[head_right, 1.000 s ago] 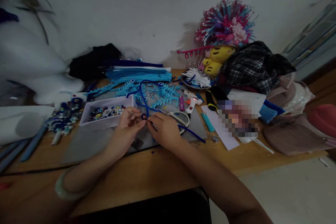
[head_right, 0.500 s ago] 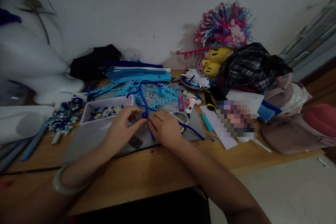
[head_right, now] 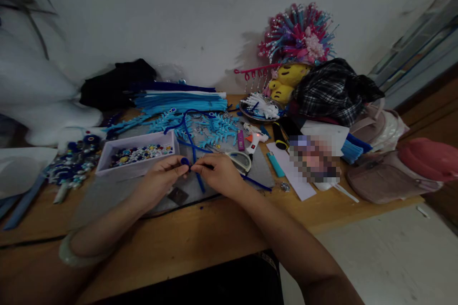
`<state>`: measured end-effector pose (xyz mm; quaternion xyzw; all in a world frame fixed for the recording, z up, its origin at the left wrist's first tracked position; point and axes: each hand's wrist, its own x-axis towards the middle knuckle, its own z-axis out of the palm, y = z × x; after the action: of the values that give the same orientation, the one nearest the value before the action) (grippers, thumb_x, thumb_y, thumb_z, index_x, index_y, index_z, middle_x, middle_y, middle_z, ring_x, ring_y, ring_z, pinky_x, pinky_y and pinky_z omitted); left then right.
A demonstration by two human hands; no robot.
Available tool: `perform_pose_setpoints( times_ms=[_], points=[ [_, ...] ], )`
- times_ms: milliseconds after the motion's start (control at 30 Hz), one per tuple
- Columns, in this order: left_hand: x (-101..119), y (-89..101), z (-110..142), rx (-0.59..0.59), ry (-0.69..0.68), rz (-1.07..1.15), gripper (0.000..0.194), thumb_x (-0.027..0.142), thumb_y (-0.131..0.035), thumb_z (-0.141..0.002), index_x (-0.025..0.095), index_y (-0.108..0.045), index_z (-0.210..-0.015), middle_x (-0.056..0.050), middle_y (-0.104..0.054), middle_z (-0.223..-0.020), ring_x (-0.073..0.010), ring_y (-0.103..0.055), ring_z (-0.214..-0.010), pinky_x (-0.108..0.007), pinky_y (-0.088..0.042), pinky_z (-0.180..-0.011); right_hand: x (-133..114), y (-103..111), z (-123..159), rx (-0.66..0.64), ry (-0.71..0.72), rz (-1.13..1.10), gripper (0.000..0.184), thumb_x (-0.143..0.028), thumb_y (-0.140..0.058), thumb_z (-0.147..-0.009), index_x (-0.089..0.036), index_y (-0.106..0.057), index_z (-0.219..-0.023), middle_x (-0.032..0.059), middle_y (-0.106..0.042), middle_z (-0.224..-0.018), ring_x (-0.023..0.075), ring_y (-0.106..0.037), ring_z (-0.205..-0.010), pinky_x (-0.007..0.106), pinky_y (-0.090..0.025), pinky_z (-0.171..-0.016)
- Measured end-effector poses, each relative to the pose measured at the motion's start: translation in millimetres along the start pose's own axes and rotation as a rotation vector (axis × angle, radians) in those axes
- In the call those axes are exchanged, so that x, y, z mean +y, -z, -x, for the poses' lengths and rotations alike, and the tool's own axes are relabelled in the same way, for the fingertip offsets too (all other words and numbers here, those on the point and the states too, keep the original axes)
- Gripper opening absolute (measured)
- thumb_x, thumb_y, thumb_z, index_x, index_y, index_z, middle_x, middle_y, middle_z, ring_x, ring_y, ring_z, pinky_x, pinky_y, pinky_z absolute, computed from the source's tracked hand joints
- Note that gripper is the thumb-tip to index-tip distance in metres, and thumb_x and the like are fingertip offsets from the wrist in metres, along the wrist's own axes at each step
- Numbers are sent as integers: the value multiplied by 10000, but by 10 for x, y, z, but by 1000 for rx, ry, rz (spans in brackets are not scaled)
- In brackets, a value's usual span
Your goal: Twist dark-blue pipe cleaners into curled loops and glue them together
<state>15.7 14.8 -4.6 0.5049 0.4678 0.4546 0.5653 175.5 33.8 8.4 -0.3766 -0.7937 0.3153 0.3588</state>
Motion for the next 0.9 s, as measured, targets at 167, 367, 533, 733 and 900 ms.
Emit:
perform_pose_setpoints(
  times_ms=[167, 367, 533, 733, 900],
  points=[
    [43, 0, 10, -68, 52, 86, 76, 229, -589, -657, 171, -569, -614, 32, -495, -573, -95, -448, -572, -221, -362, -558, 25, 31, -38, -47, -111, -73, 101, -161, -582, -733, -164, -642, -652, -10, -642, -656, 95, -572, -636, 206, -419, -617],
    [94, -9, 4, 29, -2, 182, 35, 194, -603, -663, 171, -579, -651, 38, -493, -628, -85, -442, -599, -215, -372, -586, 96, 37, -22, 43, -16, 13, 113, -198, -552, -765, -162, -646, -716, 8, -633, -690, 102, -565, -665, 214, -419, -632],
    [87, -31, -2, 72, -11, 234, 63, 218, -625, -660, 171, -584, -656, 37, -513, -642, -85, -458, -602, -222, -398, -612, 59, 2, 11, 74, 107, 106, 135, -204, -522, -789, -157, -645, -761, 28, -621, -704, 107, -550, -665, 224, -422, -642],
    [13, -6, -25, 9, 22, 113, 55, 225, -646, -666, 173, -631, -673, 22, -560, -647, -100, -493, -634, -214, -409, -627, 14, 3, 15, 32, 124, 131, 133, -186, -522, -788, -152, -644, -746, 33, -619, -703, 110, -551, -669, 227, -419, -637],
    [-1, -28, -25, -8, 104, 465, 66, 163, -689, -603, 156, -642, -648, 11, -578, -665, -92, -520, -640, -200, -430, -611, 7, 29, 5, 37, 34, 19, 111, -197, -540, -778, -168, -635, -729, 8, -626, -694, 97, -552, -657, 216, -410, -630]
  ],
)
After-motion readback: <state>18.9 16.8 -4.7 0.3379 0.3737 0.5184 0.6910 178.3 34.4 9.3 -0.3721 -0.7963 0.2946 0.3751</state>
